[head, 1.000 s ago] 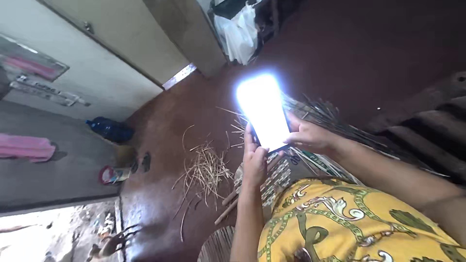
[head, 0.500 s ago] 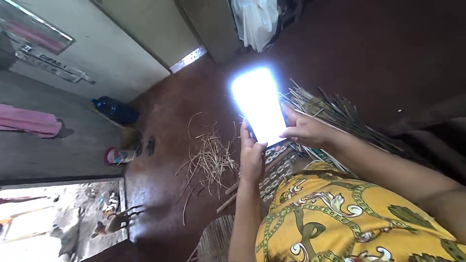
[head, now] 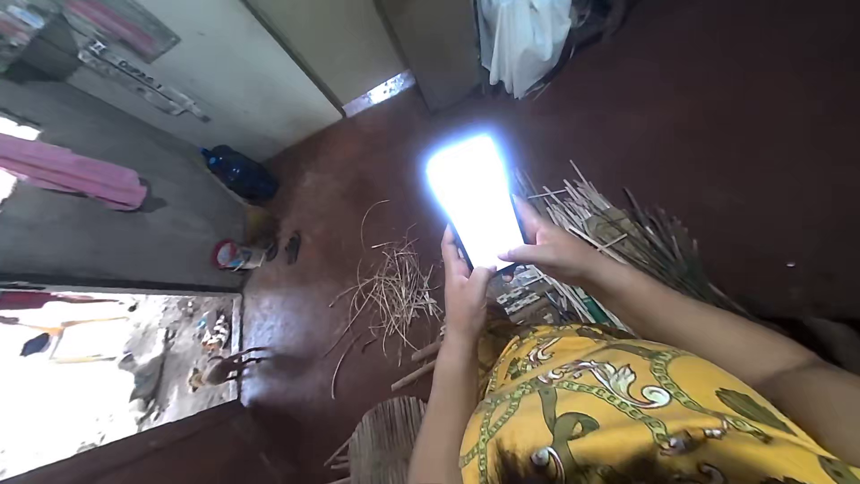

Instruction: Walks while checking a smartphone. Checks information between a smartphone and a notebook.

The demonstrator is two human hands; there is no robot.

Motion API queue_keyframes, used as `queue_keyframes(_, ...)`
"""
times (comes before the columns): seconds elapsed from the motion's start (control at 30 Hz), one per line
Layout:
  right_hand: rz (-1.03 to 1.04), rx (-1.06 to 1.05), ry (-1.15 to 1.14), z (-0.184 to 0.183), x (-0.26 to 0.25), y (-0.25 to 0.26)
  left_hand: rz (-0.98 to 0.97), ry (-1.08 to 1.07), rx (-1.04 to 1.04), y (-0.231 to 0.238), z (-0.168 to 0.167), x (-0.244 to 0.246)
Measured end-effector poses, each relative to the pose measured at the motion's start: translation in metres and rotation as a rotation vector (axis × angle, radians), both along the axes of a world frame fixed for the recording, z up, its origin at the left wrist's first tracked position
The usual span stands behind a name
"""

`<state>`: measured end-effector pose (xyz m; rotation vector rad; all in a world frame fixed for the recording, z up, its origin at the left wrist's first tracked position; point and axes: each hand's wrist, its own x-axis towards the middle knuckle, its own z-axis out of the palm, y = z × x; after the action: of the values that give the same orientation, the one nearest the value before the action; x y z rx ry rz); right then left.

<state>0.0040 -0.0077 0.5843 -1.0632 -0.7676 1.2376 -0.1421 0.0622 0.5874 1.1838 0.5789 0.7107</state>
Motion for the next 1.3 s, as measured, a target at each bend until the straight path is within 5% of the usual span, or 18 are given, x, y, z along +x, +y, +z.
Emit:
queue_keyframes(0.4, 0.086, -0.012, 0.015, -0.027, 0.047, 0.116, -0.024, -0.055, -0.063, 0.127, -0.023, 0.038)
queue_keyframes(0.8, 0.099, 0.046, 0.091, -0.033, 0.07, 0.366, -0.276, -0.196, -0.2, 0.397, -0.032, 0.049)
queue_keyframes(1.3, 0.216, 0.018, 0.009, -0.021, 0.107, 0.566, -0.05, -0.106, -0.148, 0.576, -0.026, 0.077)
